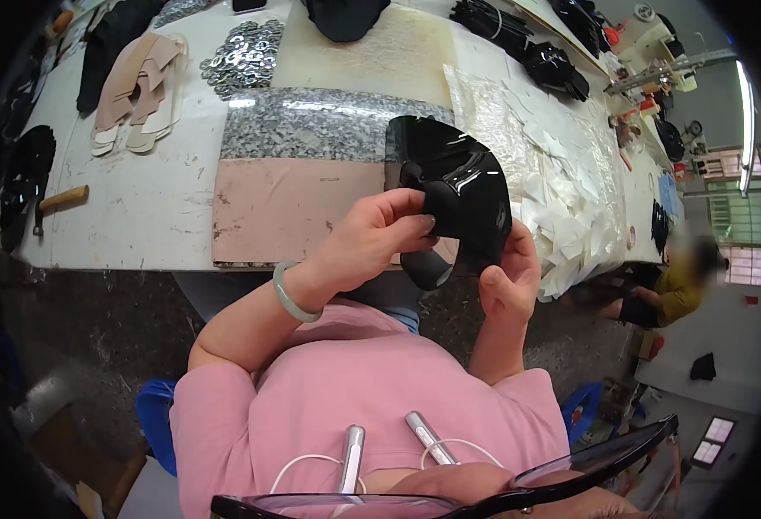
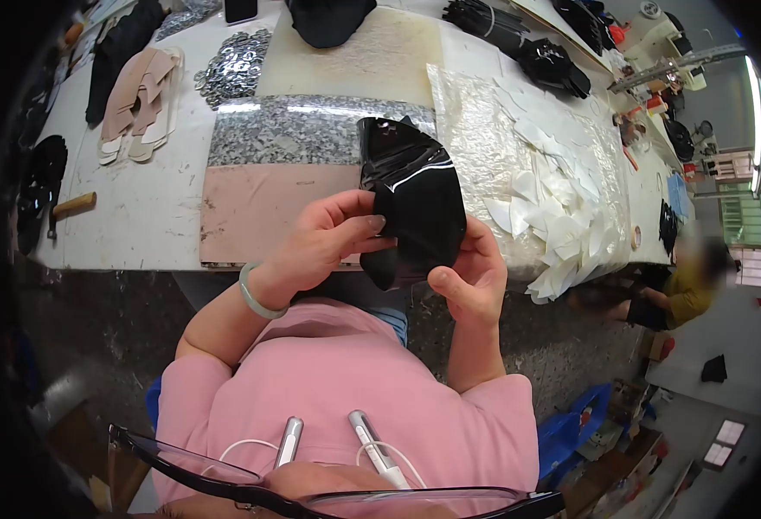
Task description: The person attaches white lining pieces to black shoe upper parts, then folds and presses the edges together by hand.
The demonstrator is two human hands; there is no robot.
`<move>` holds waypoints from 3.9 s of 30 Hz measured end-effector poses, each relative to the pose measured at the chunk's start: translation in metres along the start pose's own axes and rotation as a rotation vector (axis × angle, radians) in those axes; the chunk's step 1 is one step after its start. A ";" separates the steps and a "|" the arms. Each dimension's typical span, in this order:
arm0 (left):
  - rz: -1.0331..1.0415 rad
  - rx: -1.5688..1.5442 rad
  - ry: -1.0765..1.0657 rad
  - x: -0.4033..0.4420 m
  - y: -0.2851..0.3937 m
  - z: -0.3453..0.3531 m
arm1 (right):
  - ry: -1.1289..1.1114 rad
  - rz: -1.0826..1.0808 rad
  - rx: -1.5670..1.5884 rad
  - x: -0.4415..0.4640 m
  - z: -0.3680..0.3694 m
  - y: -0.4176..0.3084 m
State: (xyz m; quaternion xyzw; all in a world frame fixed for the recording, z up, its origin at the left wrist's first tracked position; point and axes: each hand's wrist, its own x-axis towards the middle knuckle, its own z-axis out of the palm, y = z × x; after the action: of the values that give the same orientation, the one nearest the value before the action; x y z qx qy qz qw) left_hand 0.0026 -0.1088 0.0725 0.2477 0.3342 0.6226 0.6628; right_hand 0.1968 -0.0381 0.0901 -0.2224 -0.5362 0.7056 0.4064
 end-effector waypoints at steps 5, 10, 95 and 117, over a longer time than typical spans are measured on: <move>0.004 -0.056 -0.017 0.011 -0.001 0.007 | 0.036 0.024 -0.104 -0.003 -0.004 -0.008; -0.038 -0.256 0.050 0.025 -0.004 0.016 | 0.018 -0.021 -0.117 -0.006 -0.007 -0.007; 0.100 0.126 0.002 -0.029 -0.016 0.001 | -0.061 0.273 0.069 -0.005 0.003 0.015; 0.192 0.704 -0.255 -0.009 0.010 -0.010 | -0.040 0.186 0.216 0.009 -0.011 0.010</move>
State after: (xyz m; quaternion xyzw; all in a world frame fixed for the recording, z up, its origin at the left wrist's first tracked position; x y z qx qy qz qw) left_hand -0.0115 -0.1178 0.0752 0.5658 0.4178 0.4931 0.5120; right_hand 0.1963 -0.0252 0.0781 -0.2122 -0.4423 0.7981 0.3499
